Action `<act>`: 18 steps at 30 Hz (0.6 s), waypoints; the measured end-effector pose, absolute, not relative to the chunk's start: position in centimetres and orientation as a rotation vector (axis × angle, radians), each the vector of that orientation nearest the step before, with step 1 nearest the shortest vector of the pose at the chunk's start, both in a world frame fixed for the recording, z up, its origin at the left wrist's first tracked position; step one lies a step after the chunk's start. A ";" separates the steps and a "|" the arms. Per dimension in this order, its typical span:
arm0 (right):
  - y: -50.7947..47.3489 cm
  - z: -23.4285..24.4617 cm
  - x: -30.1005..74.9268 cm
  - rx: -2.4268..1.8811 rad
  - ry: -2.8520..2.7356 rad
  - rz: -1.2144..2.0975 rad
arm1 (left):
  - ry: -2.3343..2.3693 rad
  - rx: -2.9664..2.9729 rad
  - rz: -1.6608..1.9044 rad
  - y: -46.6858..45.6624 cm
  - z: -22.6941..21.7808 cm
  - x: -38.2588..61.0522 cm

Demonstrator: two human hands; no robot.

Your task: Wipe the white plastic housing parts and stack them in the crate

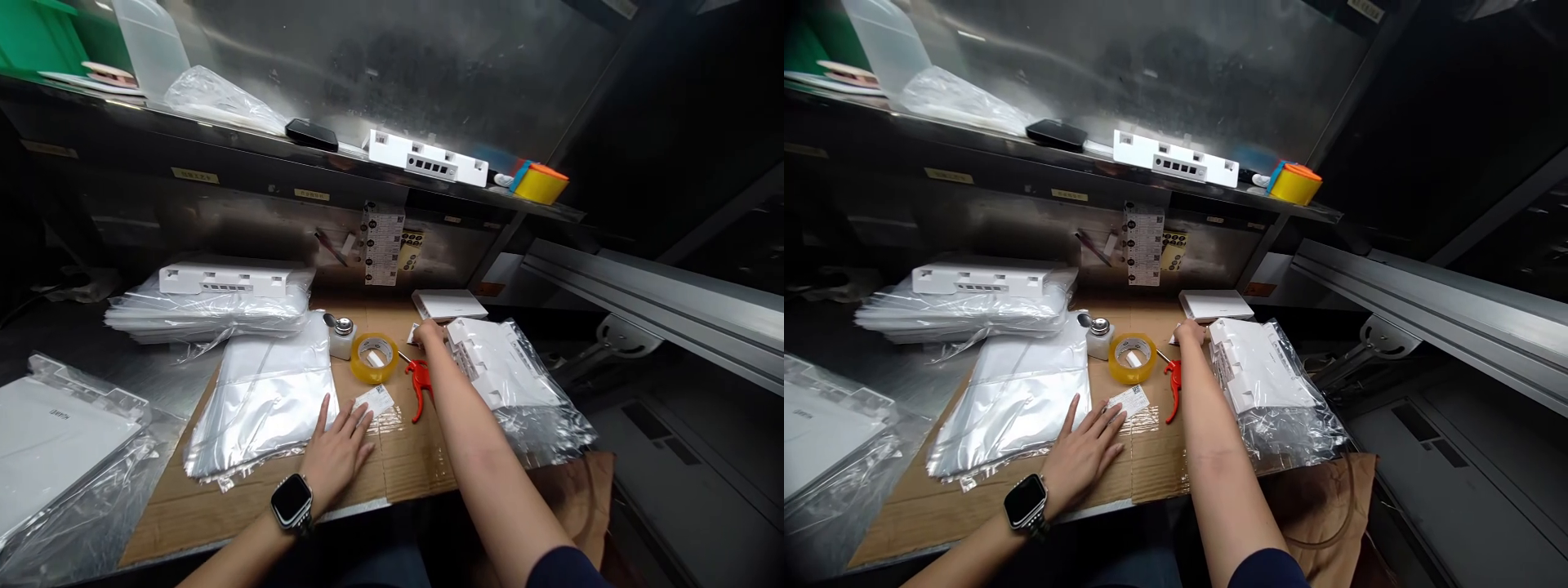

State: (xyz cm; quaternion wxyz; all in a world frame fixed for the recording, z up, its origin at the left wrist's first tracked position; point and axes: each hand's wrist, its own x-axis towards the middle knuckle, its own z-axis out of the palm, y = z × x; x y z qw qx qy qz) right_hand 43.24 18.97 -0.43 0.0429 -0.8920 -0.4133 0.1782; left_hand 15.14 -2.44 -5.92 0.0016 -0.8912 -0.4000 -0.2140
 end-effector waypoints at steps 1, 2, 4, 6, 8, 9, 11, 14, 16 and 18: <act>18.7 -0.2 43.4 -2.730 -1.287 0.541 | -1.232 -2.808 -0.654 -1.8 -5.9 15.0; 18.3 0.0 43.5 -2.718 -1.324 0.530 | -1.206 -2.820 -0.637 -1.1 -5.9 14.7; 17.5 0.4 44.0 -2.650 -1.438 0.502 | -1.151 -2.841 -0.608 -0.2 -5.8 14.1; 16.8 0.8 44.5 -2.556 -1.572 0.504 | -1.101 -2.855 -0.588 0.2 -5.9 13.5; 16.3 1.1 44.9 -2.483 -1.677 0.538 | -1.078 -2.856 -0.584 0.2 -5.9 13.1; 16.1 1.3 45.0 -2.463 -1.709 0.557 | -1.081 -2.852 -0.583 0.1 -5.9 13.0; 16.0 1.6 45.2 -2.447 -1.740 0.581 | -1.100 -2.849 -0.576 -0.2 -5.9 12.9; 15.9 1.9 45.0 -2.444 -1.747 0.583 | -1.142 -2.851 -0.553 -0.5 -5.8 12.9; 15.9 2.2 44.6 -2.450 -1.733 0.580 | -1.175 -2.849 -0.553 -0.4 -5.9 12.9; 15.7 2.7 44.0 -2.446 -1.705 0.572 | -1.197 -2.842 -0.567 -0.2 -6.1 12.8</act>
